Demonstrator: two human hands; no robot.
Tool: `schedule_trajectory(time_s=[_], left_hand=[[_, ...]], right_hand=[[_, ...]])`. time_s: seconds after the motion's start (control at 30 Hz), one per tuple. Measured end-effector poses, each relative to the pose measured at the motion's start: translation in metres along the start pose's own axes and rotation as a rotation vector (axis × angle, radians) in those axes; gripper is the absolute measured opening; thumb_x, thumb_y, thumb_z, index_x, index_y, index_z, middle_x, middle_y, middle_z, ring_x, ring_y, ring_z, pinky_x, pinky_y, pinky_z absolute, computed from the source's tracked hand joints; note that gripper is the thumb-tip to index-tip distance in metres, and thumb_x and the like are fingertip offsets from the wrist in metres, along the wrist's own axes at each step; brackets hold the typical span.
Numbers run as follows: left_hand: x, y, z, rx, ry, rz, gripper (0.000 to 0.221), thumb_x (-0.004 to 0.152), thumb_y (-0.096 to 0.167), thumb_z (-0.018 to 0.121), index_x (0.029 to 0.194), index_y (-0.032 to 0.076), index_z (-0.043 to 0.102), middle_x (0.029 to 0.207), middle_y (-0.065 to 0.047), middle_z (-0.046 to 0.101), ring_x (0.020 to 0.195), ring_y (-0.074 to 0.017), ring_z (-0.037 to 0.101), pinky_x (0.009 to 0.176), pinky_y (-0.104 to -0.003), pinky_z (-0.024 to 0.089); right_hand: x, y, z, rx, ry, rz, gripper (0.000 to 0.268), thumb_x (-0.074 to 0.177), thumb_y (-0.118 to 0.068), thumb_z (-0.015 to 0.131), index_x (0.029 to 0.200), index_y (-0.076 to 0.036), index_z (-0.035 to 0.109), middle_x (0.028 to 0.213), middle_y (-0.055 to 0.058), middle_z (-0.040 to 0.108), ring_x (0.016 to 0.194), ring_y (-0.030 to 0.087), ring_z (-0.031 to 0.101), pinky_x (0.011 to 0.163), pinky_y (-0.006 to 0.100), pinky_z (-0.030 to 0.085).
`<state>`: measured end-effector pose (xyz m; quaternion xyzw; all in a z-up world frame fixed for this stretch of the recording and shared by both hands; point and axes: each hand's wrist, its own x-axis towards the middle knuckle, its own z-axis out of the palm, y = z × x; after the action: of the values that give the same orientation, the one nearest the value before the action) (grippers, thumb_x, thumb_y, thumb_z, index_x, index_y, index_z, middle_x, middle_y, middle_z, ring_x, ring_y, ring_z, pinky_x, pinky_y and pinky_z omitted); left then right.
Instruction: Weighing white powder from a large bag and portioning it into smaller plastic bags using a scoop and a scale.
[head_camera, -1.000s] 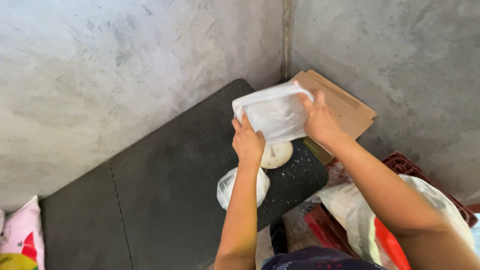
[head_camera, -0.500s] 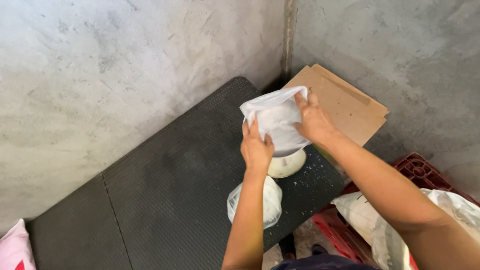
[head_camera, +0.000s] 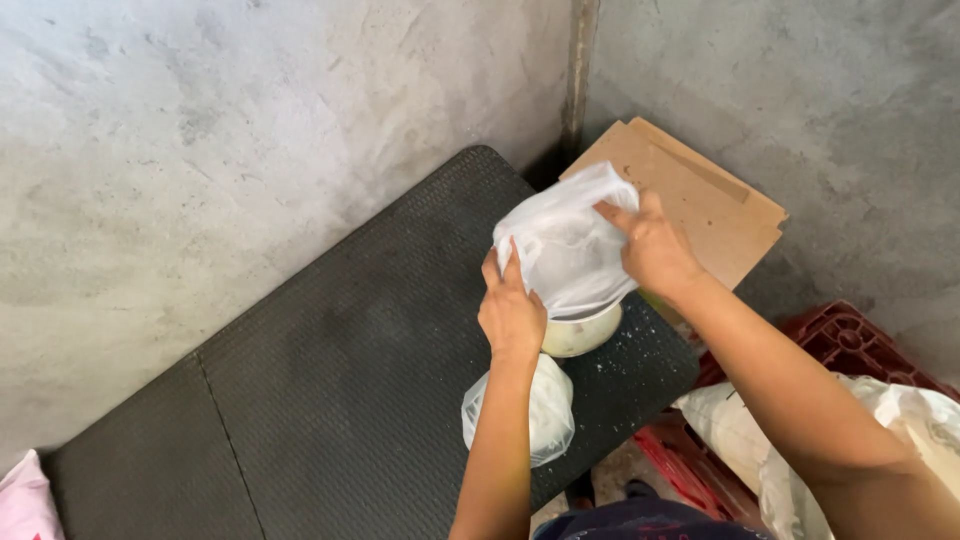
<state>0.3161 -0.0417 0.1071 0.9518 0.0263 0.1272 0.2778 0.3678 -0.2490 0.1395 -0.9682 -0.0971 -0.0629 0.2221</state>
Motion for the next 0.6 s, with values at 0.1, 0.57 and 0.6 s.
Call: schedule_trajectory(time_s=[0.1,0.57,0.6], left_hand=[[-0.001,0.007,-0.004,-0.050,0.013,0.008,0.087,0.078,0.000,0.074,0.155,0.008,0.037,0.154,-0.022,0.039,0.093,-0.0369,0.071,0.076,-0.043,0.059],[-0.028,0.011,-0.035,-0.033,0.014,0.137,0.080,0.067,0.036,0.092,0.140,0.026,0.061,0.159,-0.025,0.032,0.121,-0.0430,0.063,0.086,-0.042,0.058],[-0.033,0.009,-0.037,-0.020,0.094,0.216,0.074,0.067,0.038,0.093,0.135,0.024,0.066,0.157,-0.026,0.037,0.121,-0.0447,0.063,0.090,-0.043,0.057]], right_hand=[[0.005,0.013,0.014,-0.009,0.067,-0.031,0.065,0.081,0.009,0.061,0.133,-0.029,0.071,0.125,0.019,0.054,0.102,0.038,0.068,0.090,0.045,0.057],[-0.031,-0.004,-0.016,0.103,0.202,-0.086,0.066,0.070,0.001,0.074,0.129,-0.028,0.073,0.159,0.024,0.037,0.133,0.044,0.047,0.110,0.051,0.040],[-0.037,-0.008,-0.021,0.120,0.245,-0.089,0.064,0.070,0.001,0.074,0.128,-0.029,0.074,0.161,0.025,0.036,0.137,0.045,0.043,0.114,0.054,0.036]])
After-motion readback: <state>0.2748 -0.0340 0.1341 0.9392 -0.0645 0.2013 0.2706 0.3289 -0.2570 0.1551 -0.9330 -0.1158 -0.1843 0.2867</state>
